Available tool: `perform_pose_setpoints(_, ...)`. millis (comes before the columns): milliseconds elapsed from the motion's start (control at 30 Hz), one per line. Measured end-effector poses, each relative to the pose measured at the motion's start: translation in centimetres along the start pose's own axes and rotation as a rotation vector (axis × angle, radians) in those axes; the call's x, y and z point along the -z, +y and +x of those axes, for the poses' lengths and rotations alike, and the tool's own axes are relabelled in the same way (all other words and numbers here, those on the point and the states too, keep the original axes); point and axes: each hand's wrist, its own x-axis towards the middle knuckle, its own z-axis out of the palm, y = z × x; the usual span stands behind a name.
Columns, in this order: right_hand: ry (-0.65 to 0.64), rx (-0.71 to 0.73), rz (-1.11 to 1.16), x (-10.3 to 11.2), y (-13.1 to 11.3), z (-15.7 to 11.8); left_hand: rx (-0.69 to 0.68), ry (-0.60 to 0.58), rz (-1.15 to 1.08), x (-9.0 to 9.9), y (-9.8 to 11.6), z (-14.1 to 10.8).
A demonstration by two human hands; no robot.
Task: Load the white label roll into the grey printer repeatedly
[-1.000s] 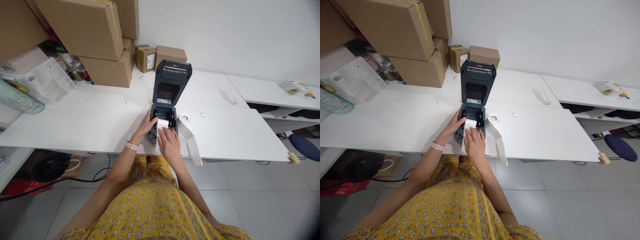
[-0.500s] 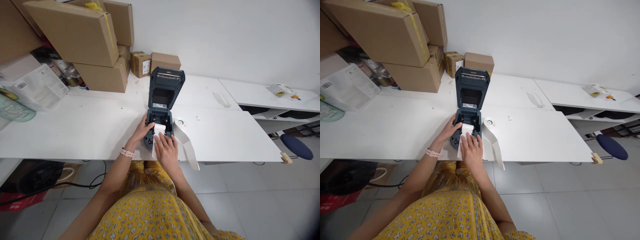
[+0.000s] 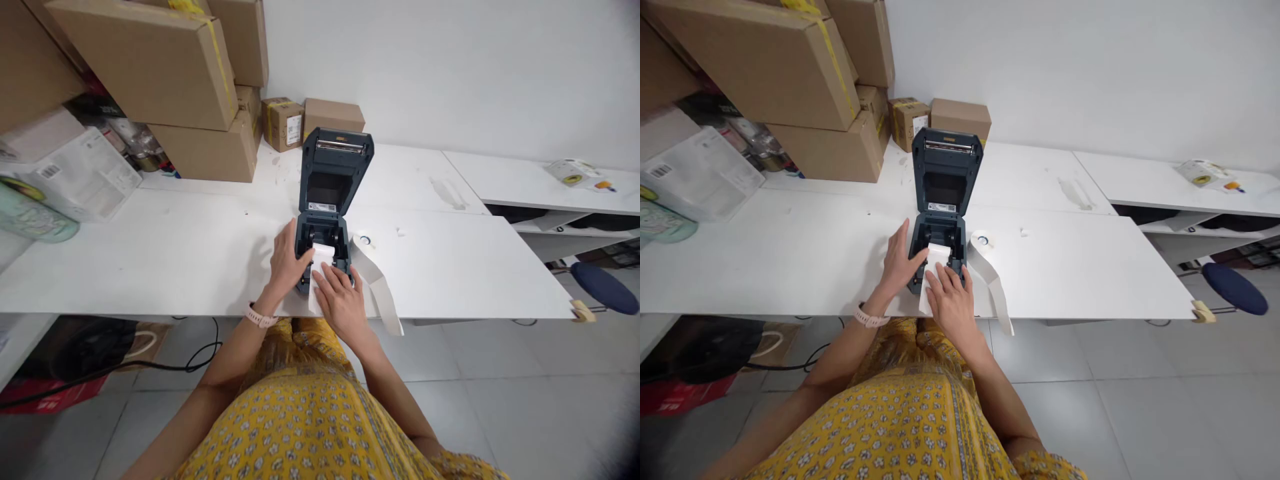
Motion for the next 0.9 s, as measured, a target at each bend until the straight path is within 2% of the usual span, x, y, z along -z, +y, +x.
perform_pose_setpoints(67,-0.065,0.081,0.104,1.7,1.2,-0.1,-0.059,-0.059,-0.055,-0.2,0.3,-2.4)
perform_pose_setpoints(133,-0.079,0.142,0.239,4.1,3.2,1.1,-0.01,-0.1,-0.124,-0.5,0.3,-4.8)
perform_pose_setpoints(167,-0.021,0.121,0.295,5.3,4.4,2.4,0.02,-0.104,-0.157,-0.5,0.2,-5.8)
perform_pose_setpoints(267,0.372,-0.023,0.355,8.1,8.3,9.1,0.107,-0.098,-0.254,-0.5,0.1,-7.9)
perform_pose_setpoints(333,0.461,-0.082,0.43,8.7,10.7,15.2,0.152,-0.108,-0.31,-0.3,0.0,-8.6)
perform_pose_setpoints(433,0.416,-0.134,0.614,8.2,13.1,23.4,0.188,-0.128,-0.364,-0.1,0.0,-9.3)
perform_pose_setpoints(500,0.314,-0.14,0.738,7.7,13.4,26.2,0.194,-0.14,-0.385,0.1,0.0,-9.7)
perform_pose_setpoints(533,0.283,-0.14,0.773,7.6,13.1,26.4,0.196,-0.146,-0.393,0.2,-0.1,-9.9)
perform_pose_setpoints(567,0.276,-0.136,0.787,7.5,12.6,25.8,0.199,-0.157,-0.4,0.3,-0.1,-10.1)
perform_pose_setpoints(633,0.32,-0.114,0.765,7.4,11.0,22.5,0.201,-0.173,-0.413,0.5,0.0,-10.4)
perform_pose_setpoints(733,0.403,-0.051,0.689,6.5,7.8,14.4,0.192,-0.18,-0.451,0.7,0.0,-10.6)
perform_pose_setpoints(833,0.427,0.004,0.599,4.0,5.1,6.4,0.199,-0.149,-0.543,0.8,0.2,-10.6)
perform_pose_setpoints(900,0.389,-0.018,0.565,1.8,4.0,2.9,0.245,-0.107,-0.623,0.9,0.5,-10.5)
